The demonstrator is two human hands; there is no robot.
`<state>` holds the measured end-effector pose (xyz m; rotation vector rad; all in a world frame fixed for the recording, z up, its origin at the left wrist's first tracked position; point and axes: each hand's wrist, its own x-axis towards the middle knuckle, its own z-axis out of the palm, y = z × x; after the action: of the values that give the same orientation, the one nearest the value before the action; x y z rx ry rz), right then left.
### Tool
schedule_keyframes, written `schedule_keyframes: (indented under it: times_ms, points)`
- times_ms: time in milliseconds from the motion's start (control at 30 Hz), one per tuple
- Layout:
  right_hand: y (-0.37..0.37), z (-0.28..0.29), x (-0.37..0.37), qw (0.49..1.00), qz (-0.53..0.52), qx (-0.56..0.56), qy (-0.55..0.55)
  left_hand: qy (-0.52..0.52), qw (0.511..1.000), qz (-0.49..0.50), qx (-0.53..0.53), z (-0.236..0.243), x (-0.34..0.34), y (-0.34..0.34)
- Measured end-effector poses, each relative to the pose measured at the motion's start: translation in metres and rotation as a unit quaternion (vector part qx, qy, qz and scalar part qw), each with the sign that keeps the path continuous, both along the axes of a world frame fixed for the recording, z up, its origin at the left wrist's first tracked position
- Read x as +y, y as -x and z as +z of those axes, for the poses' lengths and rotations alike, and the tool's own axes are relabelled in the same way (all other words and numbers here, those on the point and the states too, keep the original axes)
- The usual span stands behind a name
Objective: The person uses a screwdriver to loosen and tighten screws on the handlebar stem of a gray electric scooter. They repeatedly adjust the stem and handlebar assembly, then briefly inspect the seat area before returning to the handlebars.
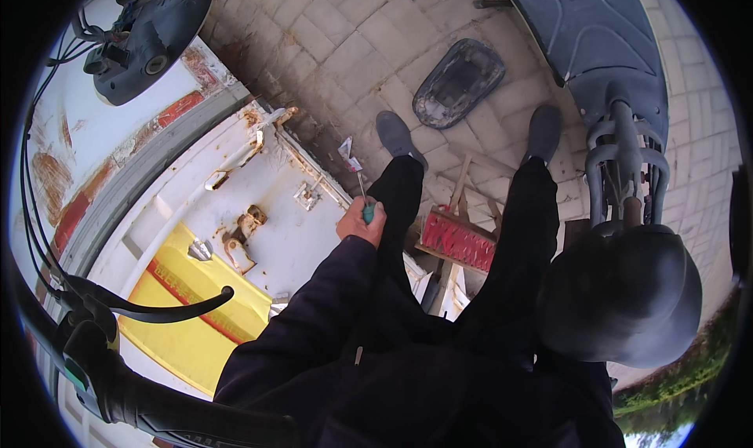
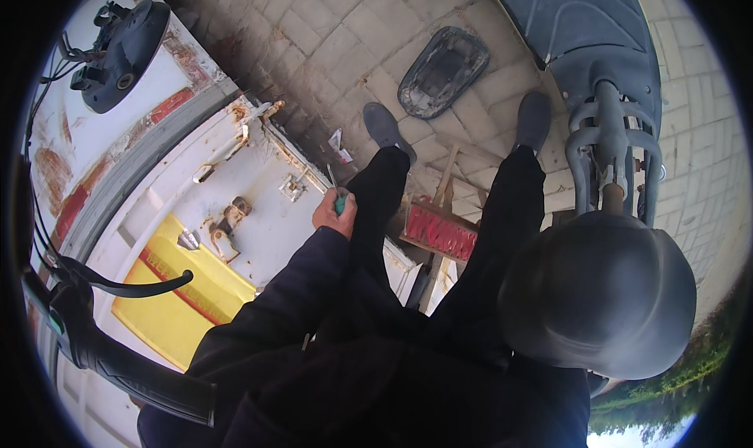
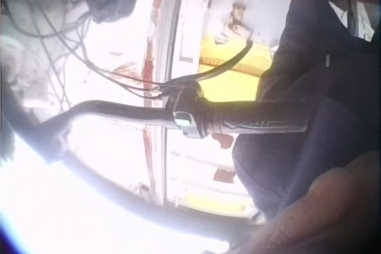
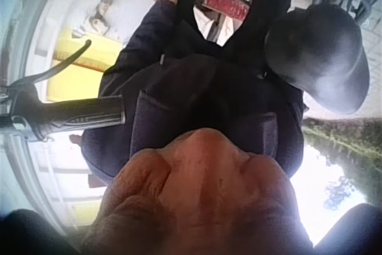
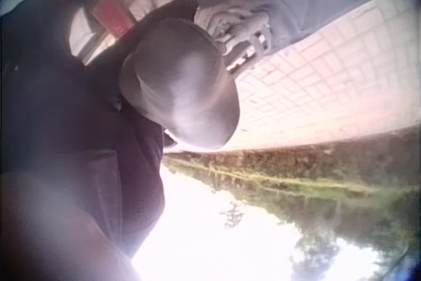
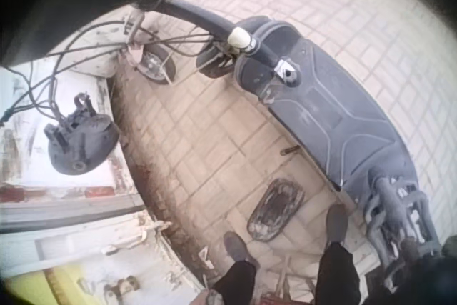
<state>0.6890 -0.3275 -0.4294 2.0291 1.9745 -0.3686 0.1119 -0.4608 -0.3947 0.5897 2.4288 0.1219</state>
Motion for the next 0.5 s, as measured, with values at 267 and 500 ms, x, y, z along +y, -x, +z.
schedule_keyframes:
  times_ms: [267,500]
  points:
    - [0.003,-0.012,-0.005,1.0,-0.012,-0.001,-0.015,-0.059,0.996,0.065,-0.034,-0.026,0.007,0.02]
    - [0.011,-0.046,0.003,0.999,-0.007,0.013,-0.048,-0.191,0.963,0.138,-0.127,-0.051,0.045,0.034]
